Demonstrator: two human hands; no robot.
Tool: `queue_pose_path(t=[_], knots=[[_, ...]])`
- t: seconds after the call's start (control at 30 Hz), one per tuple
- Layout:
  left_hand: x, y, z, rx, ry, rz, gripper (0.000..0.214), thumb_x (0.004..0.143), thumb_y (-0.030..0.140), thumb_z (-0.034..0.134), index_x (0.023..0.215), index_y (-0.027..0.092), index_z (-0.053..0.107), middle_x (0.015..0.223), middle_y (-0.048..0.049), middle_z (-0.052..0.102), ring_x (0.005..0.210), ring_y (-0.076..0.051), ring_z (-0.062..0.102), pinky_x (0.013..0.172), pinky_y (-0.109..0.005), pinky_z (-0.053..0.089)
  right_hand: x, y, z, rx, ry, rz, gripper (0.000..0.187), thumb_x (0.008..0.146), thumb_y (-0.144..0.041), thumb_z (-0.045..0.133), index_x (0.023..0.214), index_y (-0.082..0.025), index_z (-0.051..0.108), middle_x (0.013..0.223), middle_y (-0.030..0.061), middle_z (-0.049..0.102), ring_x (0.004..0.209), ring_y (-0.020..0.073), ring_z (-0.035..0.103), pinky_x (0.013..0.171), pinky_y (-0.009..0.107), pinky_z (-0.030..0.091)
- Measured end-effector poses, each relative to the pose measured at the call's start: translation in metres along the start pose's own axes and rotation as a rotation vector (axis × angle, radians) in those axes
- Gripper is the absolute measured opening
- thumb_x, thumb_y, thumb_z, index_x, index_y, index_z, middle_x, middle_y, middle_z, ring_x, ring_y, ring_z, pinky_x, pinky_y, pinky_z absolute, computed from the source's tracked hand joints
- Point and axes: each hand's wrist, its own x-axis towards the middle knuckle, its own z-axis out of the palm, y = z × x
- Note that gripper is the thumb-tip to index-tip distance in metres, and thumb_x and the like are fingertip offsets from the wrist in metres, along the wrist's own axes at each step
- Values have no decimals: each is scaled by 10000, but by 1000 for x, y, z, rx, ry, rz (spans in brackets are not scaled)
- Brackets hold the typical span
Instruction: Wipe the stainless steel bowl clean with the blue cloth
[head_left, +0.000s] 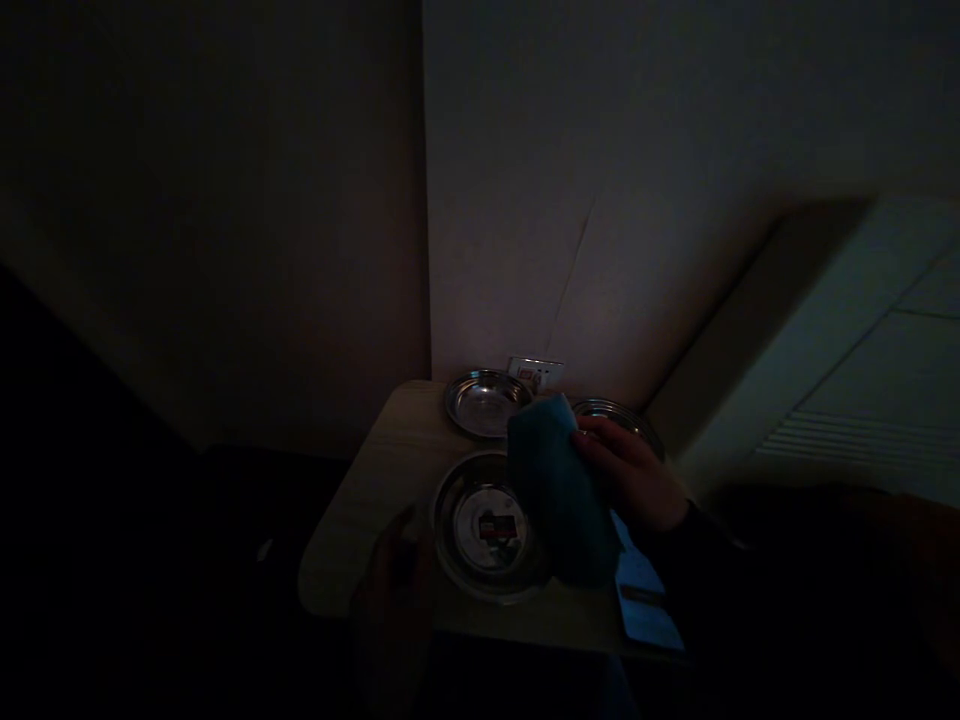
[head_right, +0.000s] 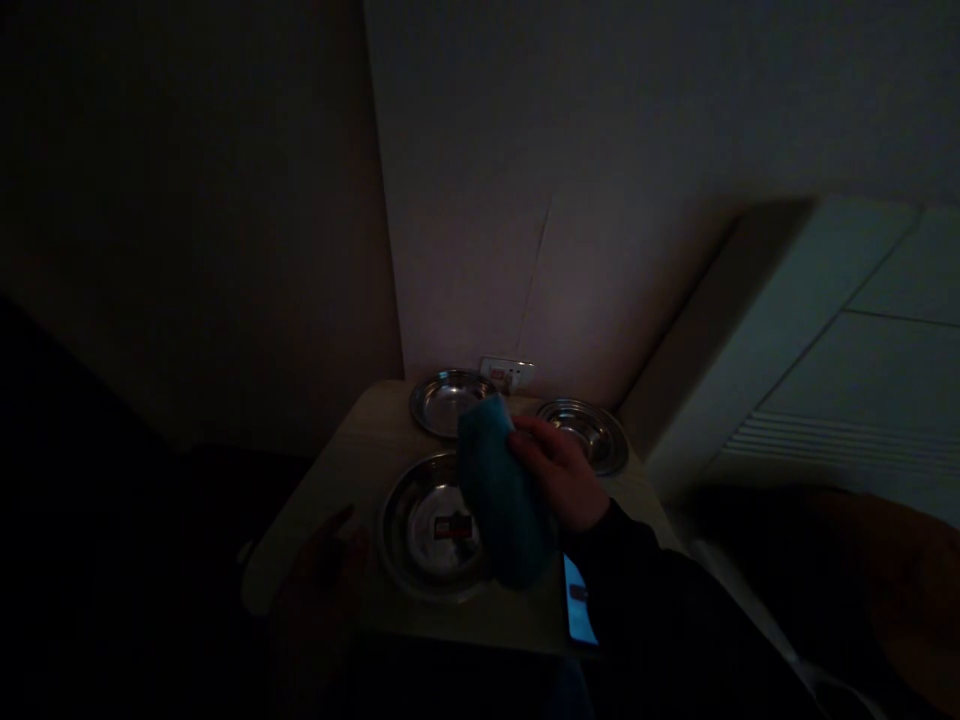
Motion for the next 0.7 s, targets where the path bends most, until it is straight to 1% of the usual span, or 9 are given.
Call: queue_pose_path(t=[0.1,0.2,0.23,0.3,0.43,0.5,0.57,0.6,0.7], knots=[[-14,19,15,-260,-202,100,608,685,473,585,1217,195,490,1126,-113,608,1003,-241,574,833,-333,462,-13,-4,23,-39,1,-56,324,786,-422,544,1025,-222,632,890,26,680,779,175,608,677,289,485],[-16,33,27,-476,-421,151,735,567,461,680,1218,181,486,1174,-134,591,1028,-270,572,811,-335,484,-33,-8,48,-75,-141,-132,314,834,-362,488,1090,-244,625,1069,30,660,981,200,595,858,347,468],[-15,35,28,-467,-411,135,719,548,449,698,1186,175,512,1149,-124,609,1035,-269,570,827,-328,478,-39,-9,54,-86,-203,-142,318,848,-339,470,1117,-252,614,1119,25,642,1035,200,576,911,363,444],[-14,38,24,-415,-305,44,632,630,457,644,1182,179,516,1139,-97,621,1053,-256,566,853,-327,466,-47,-8,58,-98,-281,-146,335,866,-299,439,1165,-254,584,1178,22,610,1094,197,548,968,385,408],[-11,32,7,-275,-209,-139,473,734,474,529,1100,177,575,1075,-103,646,981,-265,603,827,-384,478,-49,-1,46,-133,-139,-182,294,852,-262,457,1100,-233,611,1091,45,653,1002,203,598,881,373,479],[-9,22,0,-249,-180,-103,423,747,456,495,1052,185,609,1052,-111,652,1000,-279,591,834,-404,474,-49,3,40,-211,-48,-202,249,846,-267,473,1036,-227,629,1006,46,678,911,199,627,810,357,511],[-7,10,-4,-108,-201,150,432,674,384,577,1060,195,620,1090,-111,636,1091,-303,535,868,-409,457,-52,9,38,-319,-28,-257,261,823,-285,519,1060,-222,611,1045,56,660,942,209,613,833,366,500],[-7,3,-5,-97,-204,192,485,619,349,621,1079,199,613,1108,-108,628,1120,-310,511,894,-412,442,-54,11,40,-379,-45,-301,325,794,-298,565,1109,-219,585,1117,67,629,1010,223,584,877,380,478],[-7,-11,-2,4,-267,339,529,626,329,607,1134,184,584,1103,-121,628,1066,-293,550,885,-418,449,-62,18,47,-517,-97,-397,566,721,-324,652,1248,-203,482,1288,92,509,1182,259,457,986,411,390]])
